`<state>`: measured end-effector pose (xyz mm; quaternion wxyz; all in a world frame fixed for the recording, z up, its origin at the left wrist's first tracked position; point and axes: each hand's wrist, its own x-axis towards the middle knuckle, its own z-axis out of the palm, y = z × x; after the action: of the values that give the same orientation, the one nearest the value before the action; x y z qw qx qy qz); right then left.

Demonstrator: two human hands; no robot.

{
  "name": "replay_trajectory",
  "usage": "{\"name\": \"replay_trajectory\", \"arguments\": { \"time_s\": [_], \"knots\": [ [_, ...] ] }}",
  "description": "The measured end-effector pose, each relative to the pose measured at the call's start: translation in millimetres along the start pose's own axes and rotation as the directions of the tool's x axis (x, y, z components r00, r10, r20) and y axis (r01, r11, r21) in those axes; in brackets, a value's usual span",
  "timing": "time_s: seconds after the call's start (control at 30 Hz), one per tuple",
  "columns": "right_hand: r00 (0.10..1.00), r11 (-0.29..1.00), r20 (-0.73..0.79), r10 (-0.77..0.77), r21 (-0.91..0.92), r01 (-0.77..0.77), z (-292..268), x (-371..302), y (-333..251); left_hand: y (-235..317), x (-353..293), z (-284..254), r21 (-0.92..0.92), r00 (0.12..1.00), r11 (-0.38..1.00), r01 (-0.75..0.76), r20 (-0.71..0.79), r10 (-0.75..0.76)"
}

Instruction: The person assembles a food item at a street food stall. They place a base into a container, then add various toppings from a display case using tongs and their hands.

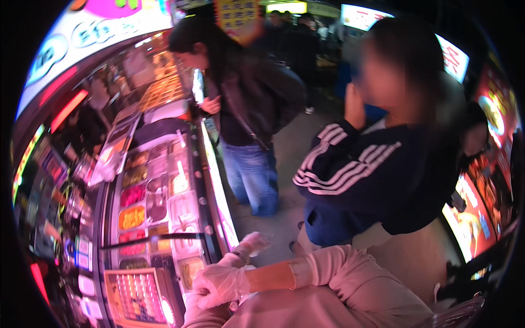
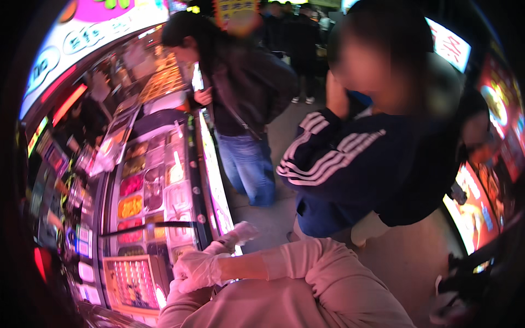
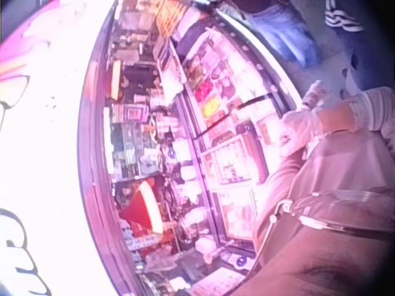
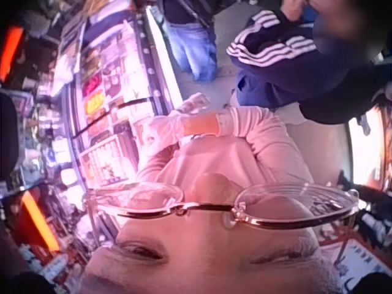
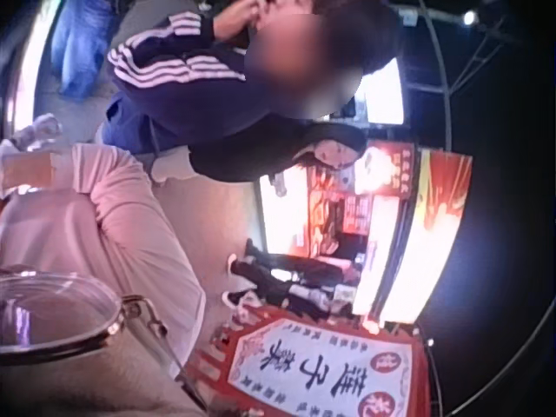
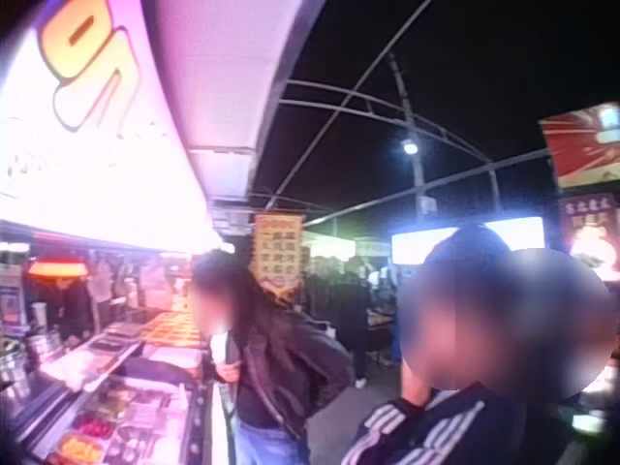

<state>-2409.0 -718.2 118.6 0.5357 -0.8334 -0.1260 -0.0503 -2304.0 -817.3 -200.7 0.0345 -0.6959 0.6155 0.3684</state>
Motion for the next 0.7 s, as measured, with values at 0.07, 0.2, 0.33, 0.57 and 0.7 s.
{"name": "replay_trajectory", "arguments": {
  "time_s": [0.07,0.2,0.33,0.57,0.7],
  "knots": [
    [0.995,0.989,-0.097,-0.021,0.142,0.035,10.1,-1.2,0.1,-39.8,10.5,-12.5,0.027,0.986,0.989,0.148,-0.075,-0.146],
    [0.982,0.993,-0.157,-0.103,-0.079,0.092,17.1,8.4,34.8,-100.8,10.4,-58.9,-0.096,0.895,0.933,0.348,-0.264,-0.360],
    [0.876,0.987,-0.456,-0.156,-0.100,0.124,24.2,8.6,33.3,-123.1,-0.8,-102.1,-0.436,0.780,0.860,0.265,-0.427,-0.458],
    [0.971,0.804,-0.233,-0.060,0.565,0.185,-3.6,2.8,-42.7,-119.1,-55.3,-188.2,-0.811,0.592,0.390,-0.437,-0.585,-0.553],
    [0.965,0.522,0.254,-0.071,0.834,-0.181,-10.5,-16.2,-61.0,-120.0,-105.6,-238.3,-0.676,0.475,0.164,-0.718,-0.649,-0.594]
  ]
}}
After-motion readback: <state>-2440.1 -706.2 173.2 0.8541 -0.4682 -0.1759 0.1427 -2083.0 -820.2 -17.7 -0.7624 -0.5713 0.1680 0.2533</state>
